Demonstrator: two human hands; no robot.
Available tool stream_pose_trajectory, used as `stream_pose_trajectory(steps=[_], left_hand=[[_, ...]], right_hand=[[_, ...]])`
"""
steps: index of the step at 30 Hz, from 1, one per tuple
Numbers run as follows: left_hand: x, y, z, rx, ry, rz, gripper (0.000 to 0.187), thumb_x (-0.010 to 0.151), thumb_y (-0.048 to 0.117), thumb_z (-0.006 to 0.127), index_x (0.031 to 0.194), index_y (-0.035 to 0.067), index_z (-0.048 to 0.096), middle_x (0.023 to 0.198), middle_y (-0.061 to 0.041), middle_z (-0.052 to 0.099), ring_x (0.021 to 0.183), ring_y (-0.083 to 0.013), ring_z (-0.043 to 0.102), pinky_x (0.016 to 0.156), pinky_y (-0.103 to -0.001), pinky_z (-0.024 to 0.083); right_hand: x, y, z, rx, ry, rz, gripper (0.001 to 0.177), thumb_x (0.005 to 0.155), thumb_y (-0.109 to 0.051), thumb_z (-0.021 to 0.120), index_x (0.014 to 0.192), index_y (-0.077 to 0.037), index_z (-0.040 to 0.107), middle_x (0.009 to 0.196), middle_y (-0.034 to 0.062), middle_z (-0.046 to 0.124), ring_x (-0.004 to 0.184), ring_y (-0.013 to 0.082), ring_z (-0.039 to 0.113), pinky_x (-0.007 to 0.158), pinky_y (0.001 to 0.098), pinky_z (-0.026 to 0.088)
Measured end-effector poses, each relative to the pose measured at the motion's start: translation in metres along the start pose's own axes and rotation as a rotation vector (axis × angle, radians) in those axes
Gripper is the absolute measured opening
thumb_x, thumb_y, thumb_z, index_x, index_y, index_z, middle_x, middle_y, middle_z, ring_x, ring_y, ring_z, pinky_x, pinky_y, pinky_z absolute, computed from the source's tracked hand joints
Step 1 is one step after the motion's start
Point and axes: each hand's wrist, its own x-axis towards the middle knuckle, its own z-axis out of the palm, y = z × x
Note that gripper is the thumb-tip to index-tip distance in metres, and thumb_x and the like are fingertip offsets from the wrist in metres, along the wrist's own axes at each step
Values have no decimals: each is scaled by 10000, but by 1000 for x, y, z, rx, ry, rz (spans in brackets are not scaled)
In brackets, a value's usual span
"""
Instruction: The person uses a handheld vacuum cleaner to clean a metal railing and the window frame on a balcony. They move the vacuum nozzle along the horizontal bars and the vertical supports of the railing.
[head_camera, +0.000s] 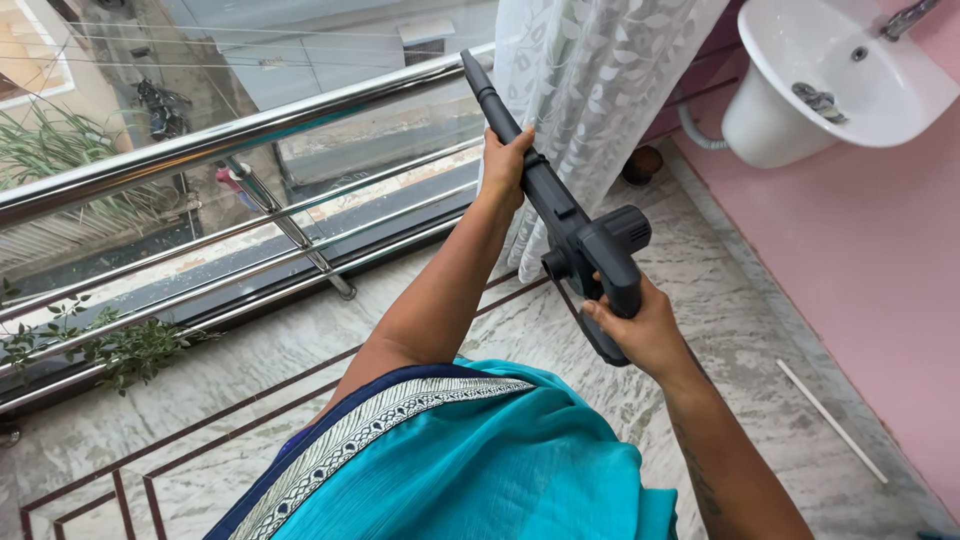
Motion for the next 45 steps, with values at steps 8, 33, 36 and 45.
stream_pose_trajectory(steps=[8, 33, 36, 45], left_hand=[[29, 20, 1, -93, -31, -104, 435, 854, 69, 688, 1151, 101, 372, 903, -132, 570, 582, -312, 668, 493, -512, 624], [46, 33, -13, -253, 130, -337, 293, 870, 190, 683, 1017, -19, 542, 791, -111, 636, 537, -311, 701, 471, -481, 594], [30, 47, -1, -207, 100, -289, 299, 866, 168, 690, 1025, -34, 537, 796, -117, 632, 522, -308, 686, 471, -484, 599], [13, 59, 1, -490, -244, -208, 197, 860, 105, 708, 896, -17, 558, 780, -137, 613, 644, -298, 693, 581, -450, 603]], right_hand=[[36, -13, 11, 60, -9, -7, 395, 835, -175, 819, 1159, -29, 645, 725, 12, 650, 606, 100, 628, 557, 274, 501], [4, -65, 5, -370, -12, -110, 403, 840, -174, 814, 1177, -34, 641, 617, 89, 633, 540, 156, 616, 551, 329, 499], [2, -73, 0, -472, -16, -348, 461, 842, -192, 797, 1231, -20, 618, 770, 86, 699, 658, 112, 676, 546, 316, 541], [3, -51, -34, 225, -145, -58, 374, 844, -84, 789, 1168, -25, 612, 734, 46, 667, 627, 152, 643, 618, 331, 527]])
